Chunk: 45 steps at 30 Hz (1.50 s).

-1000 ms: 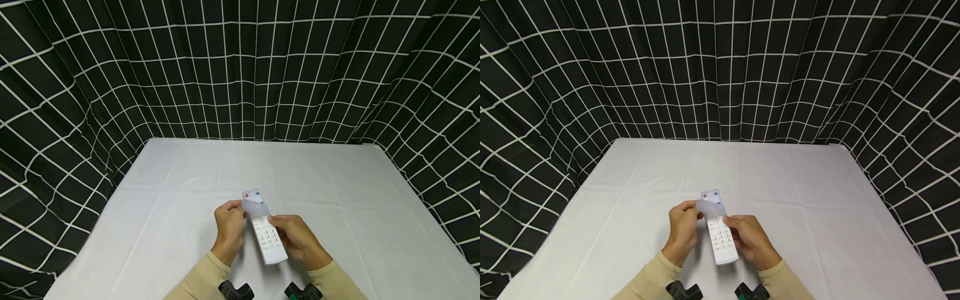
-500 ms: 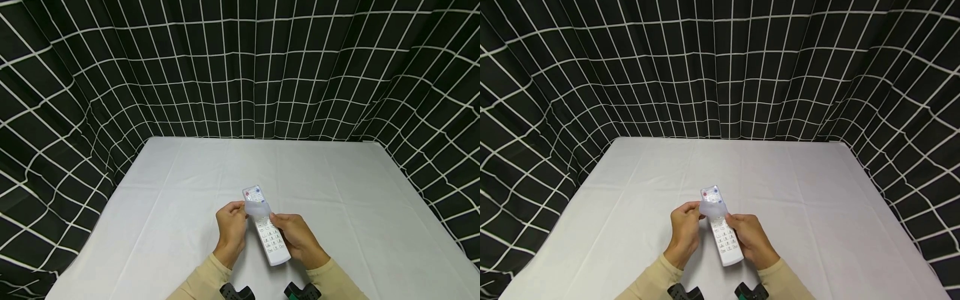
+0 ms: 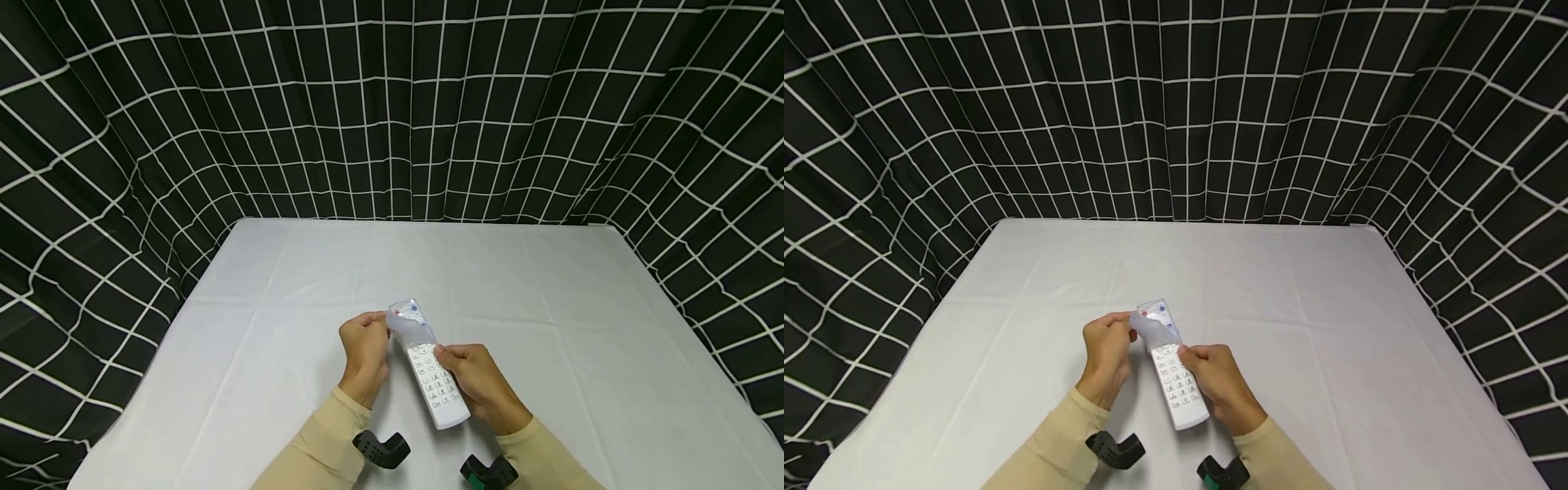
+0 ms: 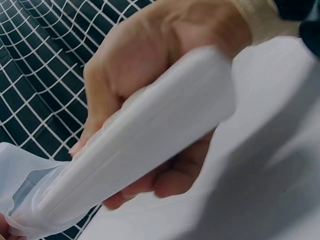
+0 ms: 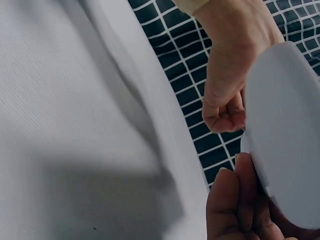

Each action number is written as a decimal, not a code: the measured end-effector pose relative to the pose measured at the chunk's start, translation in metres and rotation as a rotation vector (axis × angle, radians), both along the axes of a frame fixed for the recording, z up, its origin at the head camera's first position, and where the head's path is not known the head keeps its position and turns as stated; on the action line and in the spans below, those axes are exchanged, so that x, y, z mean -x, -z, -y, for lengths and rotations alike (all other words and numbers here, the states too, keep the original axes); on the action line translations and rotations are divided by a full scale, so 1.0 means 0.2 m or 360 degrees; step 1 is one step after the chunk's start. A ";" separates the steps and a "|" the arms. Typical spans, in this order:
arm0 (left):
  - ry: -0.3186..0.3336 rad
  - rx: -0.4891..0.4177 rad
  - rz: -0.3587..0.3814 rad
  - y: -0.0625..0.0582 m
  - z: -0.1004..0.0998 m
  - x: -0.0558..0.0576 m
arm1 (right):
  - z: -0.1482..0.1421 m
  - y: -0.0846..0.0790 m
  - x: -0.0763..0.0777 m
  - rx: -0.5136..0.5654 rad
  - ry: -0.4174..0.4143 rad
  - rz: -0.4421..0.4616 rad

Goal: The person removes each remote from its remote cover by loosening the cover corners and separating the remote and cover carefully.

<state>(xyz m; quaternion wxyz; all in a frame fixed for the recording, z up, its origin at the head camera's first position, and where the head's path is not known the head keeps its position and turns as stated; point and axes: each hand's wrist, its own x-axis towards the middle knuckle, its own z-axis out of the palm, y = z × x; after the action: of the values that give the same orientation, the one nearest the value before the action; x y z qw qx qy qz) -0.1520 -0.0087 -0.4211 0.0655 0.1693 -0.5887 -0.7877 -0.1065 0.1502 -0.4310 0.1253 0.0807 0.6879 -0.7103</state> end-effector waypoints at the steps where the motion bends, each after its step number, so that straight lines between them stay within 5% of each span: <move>1: -0.0006 -0.0006 0.0003 0.00 0.00 0.01 | 0.00 0.00 0.00 -0.0005 -0.0003 0.0000; 13: -0.0045 -0.0039 0.0039 -0.01 0.05 0.08 | 0.02 0.01 -0.03 -0.0015 -0.0030 0.0019; 29: 0.0029 -0.0006 0.0109 0.02 0.07 0.12 | 0.01 0.03 -0.09 -0.0003 -0.0039 0.0048; 45: -0.0017 0.0110 0.0091 0.05 0.04 0.14 | 0.00 0.04 -0.12 -0.0015 -0.0034 0.0067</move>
<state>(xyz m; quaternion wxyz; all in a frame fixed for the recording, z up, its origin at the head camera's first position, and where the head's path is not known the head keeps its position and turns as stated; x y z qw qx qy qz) -0.1809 -0.0160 -0.4315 0.0586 0.1924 -0.6164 -0.7613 -0.0819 0.1508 -0.4386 0.1469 0.0891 0.6893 -0.7038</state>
